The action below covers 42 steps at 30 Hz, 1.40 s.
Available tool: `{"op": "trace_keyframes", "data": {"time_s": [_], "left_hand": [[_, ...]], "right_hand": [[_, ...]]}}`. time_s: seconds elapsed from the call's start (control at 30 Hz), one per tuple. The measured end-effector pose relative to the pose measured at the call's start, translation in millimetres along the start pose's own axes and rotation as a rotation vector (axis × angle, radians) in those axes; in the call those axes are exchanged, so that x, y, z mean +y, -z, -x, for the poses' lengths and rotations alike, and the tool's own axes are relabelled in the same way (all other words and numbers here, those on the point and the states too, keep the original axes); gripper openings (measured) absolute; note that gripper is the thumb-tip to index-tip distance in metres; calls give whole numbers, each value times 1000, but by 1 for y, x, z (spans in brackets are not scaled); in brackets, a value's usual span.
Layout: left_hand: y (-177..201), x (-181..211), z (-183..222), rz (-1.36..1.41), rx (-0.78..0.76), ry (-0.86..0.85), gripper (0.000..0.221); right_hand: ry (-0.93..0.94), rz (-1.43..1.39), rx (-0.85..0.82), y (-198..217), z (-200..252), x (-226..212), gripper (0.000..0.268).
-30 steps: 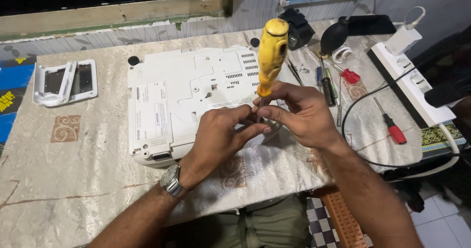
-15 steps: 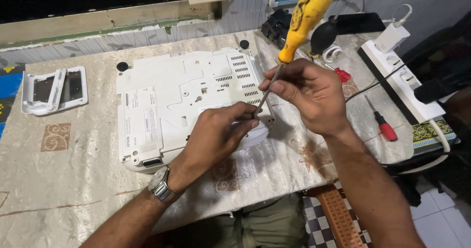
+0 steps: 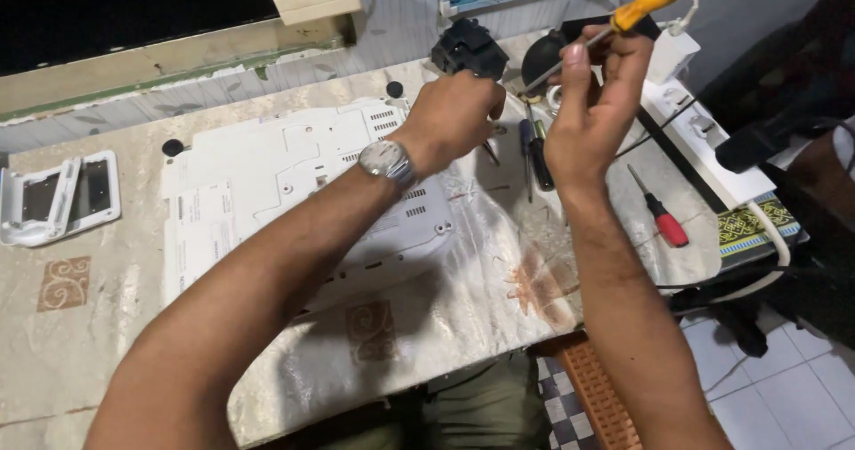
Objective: Disassembling an Epson projector by removing screws with a screwdriver and prying off the outer casing components.
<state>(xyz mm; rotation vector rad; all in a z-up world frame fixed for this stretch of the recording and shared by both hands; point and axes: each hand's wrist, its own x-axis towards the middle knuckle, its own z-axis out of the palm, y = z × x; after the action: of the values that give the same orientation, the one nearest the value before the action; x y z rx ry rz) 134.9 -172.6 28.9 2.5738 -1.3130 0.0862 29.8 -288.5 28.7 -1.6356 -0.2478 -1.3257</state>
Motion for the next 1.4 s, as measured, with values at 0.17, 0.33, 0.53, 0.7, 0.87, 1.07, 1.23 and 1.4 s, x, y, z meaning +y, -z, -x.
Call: {"op": "trace_keyframes", "data": {"time_s": [0.17,0.33,0.53,0.7,0.87,1.07,1.23,1.4], "left_hand": [[-32,0,-52,-97,-99,-30,10],[-40,-9,-62,-124,-156,-3,17],[10,-10,3,67,-78,62,23],[50,0,106,404,121,-127,25],[50,4,162,528,130,-163,18],[32,8,168,607,220,-136,15],[20,8,167,591,257,-96,11],[21,10,166,553,283,-142,9]], "right_hand": [[15,130,17,4,-1,4,12],[6,159,-13,5,-1,5,12],[-50,59,-106,-1,5,-2,12],[-137,-244,-294,-10,18,-22,20],[-118,-226,-440,-12,45,-24,28],[-22,-342,-496,-16,46,-21,22],[-41,-375,-540,-14,46,-17,21],[-17,-386,-562,-13,44,-19,24]]}}
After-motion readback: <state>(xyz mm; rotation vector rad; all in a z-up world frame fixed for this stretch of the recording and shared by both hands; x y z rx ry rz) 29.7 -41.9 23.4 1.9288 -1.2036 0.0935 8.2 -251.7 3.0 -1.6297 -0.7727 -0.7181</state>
